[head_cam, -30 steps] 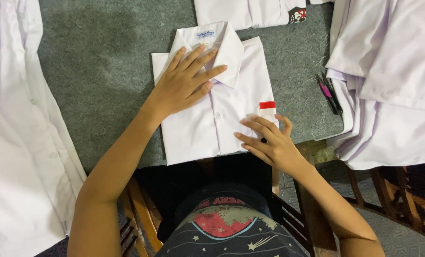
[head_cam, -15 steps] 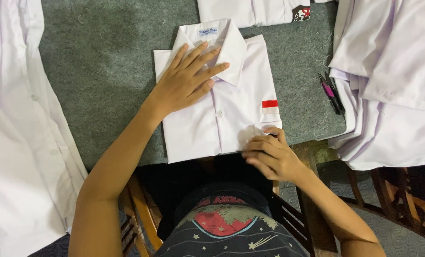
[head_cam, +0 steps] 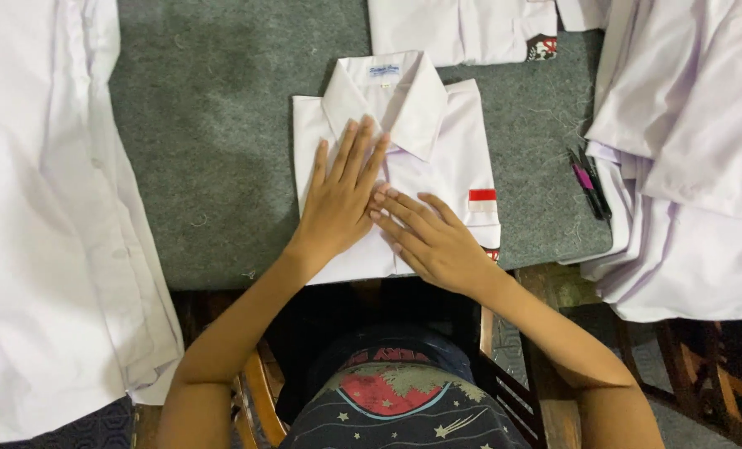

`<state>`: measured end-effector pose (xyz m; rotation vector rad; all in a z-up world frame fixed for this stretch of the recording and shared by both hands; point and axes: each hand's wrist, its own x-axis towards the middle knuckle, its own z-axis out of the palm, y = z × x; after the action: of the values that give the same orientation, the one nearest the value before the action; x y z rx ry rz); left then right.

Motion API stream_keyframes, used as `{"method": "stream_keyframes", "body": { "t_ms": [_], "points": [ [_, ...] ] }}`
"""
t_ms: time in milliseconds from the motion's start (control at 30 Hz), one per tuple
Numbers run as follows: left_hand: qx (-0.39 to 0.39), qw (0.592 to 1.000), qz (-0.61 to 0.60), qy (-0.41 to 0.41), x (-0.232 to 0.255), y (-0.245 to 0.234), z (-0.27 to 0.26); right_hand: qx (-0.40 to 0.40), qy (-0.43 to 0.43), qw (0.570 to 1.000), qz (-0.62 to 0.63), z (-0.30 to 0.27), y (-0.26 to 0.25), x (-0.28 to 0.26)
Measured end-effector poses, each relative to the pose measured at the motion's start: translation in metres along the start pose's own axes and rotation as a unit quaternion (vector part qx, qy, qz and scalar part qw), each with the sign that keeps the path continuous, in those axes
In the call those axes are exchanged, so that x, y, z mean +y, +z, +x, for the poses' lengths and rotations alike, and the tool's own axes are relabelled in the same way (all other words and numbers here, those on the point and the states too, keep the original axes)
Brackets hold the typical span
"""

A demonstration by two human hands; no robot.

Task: A person carefully folds a white collared shirt on a padded work surface, smoothing out wrinkles between each fold.

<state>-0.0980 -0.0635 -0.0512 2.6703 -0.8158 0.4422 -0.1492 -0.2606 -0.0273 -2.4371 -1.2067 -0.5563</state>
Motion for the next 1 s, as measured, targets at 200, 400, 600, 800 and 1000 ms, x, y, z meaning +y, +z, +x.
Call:
{"method": "stream_keyframes", "body": {
  "t_ms": [200, 400, 600, 800, 1000],
  "points": [
    [0.034, 0.998, 0.044, -0.012, -0.001, 0.01, -0.004, -0.109, 0.019, 0.984, -0.141, -0.014, 0.013, -0.017],
    [0.04, 0.999, 0.007, -0.013, -0.006, 0.016, -0.006, -0.141, 0.012, 0.977, -0.16, -0.024, 0.013, -0.027],
    [0.01, 0.999, 0.023, -0.044, 0.007, 0.0, -0.021, -0.017, -0.025, 0.998, 0.049, -0.016, -0.012, -0.016],
    [-0.025, 0.994, -0.065, -0.084, 0.034, -0.015, -0.058, -0.079, 0.164, 0.979, -0.095, -0.012, -0.013, 0.02],
    [-0.033, 0.996, -0.043, -0.063, 0.031, -0.014, -0.08, -0.146, 0.22, 0.961, -0.081, -0.026, 0.01, 0.028]
  ]
}}
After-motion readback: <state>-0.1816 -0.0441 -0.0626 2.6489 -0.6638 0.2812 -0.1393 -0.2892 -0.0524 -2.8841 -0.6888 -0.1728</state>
